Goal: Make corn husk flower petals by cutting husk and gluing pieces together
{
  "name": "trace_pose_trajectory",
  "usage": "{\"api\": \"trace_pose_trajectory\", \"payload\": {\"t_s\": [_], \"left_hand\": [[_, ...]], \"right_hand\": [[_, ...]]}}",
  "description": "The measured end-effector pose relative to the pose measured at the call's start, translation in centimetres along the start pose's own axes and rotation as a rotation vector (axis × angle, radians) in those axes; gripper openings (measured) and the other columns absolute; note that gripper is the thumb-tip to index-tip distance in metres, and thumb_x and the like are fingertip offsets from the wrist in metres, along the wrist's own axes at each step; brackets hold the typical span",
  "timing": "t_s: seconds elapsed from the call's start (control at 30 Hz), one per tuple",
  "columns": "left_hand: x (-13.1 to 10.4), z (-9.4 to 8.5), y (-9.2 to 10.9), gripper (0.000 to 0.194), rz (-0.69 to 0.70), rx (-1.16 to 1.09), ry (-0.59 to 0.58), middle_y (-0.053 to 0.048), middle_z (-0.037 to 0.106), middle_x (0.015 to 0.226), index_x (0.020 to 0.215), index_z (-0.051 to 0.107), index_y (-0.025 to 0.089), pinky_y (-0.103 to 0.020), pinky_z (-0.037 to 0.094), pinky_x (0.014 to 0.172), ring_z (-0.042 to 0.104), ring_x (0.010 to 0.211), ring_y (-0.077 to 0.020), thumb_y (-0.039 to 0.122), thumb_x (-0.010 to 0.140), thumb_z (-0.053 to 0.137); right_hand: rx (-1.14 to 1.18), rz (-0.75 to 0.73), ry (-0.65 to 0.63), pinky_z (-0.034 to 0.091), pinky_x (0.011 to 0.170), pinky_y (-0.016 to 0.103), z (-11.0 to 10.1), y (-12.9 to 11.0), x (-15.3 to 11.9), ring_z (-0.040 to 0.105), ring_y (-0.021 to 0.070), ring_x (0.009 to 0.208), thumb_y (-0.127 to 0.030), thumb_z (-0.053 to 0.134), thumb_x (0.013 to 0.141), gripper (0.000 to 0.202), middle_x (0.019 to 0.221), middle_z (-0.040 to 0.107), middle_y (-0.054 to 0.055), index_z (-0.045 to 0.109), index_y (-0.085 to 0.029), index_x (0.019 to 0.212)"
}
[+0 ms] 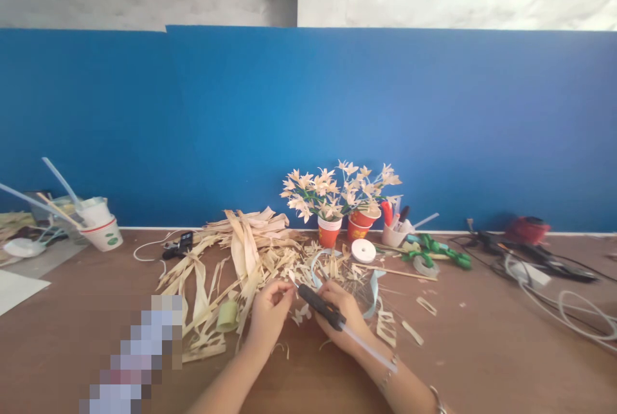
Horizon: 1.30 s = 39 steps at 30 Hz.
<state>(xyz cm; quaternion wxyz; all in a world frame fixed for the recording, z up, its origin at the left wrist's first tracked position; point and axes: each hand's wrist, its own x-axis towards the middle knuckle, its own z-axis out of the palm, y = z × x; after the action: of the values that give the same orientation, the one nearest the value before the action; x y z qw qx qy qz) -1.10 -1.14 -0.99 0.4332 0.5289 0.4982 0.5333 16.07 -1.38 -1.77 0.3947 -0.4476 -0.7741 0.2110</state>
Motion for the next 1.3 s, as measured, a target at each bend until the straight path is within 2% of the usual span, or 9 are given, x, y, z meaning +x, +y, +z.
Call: {"api": "trace_pose_trajectory", "payload": {"t_s": [0.73, 1.03, 1.3], "left_hand": [[0.18, 0.08, -0.31, 0.025, -0.001, -0.007, 0.007, 0.006, 0.045, 0.046, 0.068, 0.062, 0.016, -0.019, 0.028, 0.04, 0.037, 0.039, -0.0084, 0.041, 0.07, 0.061], [-0.04, 0.04, 0.32, 0.028, -0.01, 0.032, 0.023, 0.006, 0.043, 0.043, 0.068, 0.063, 0.016, -0.02, 0.027, 0.04, 0.037, 0.039, -0.0089, 0.044, 0.069, 0.061], [0.05, 0.05, -0.11, 0.027, -0.007, 0.019, 0.018, 0.007, 0.043, 0.044, 0.069, 0.063, 0.017, -0.019, 0.027, 0.04, 0.038, 0.039, -0.0088, 0.044, 0.069, 0.061]], "right_hand": [[-0.004, -0.007, 0.016, 0.044, 0.058, 0.023, 0.07, 0.07, 0.06, 0.056, 0.0146, 0.066, -0.01, 0.057, 0.071, 0.013, 0.071, 0.055, 0.003, 0.057, -0.018, 0.06], [-0.003, -0.026, 0.023, 0.044, 0.058, 0.024, -0.01, 0.1, 0.07, 0.056, 0.0148, 0.065, -0.011, 0.057, 0.072, 0.011, 0.07, 0.055, 0.003, 0.059, -0.018, 0.063], [-0.012, -0.018, 0.021, 0.043, 0.057, 0.022, 0.07, 0.1, 0.09, 0.057, 0.0143, 0.063, -0.005, 0.055, 0.067, 0.015, 0.069, 0.056, 0.003, 0.058, -0.018, 0.058]]}}
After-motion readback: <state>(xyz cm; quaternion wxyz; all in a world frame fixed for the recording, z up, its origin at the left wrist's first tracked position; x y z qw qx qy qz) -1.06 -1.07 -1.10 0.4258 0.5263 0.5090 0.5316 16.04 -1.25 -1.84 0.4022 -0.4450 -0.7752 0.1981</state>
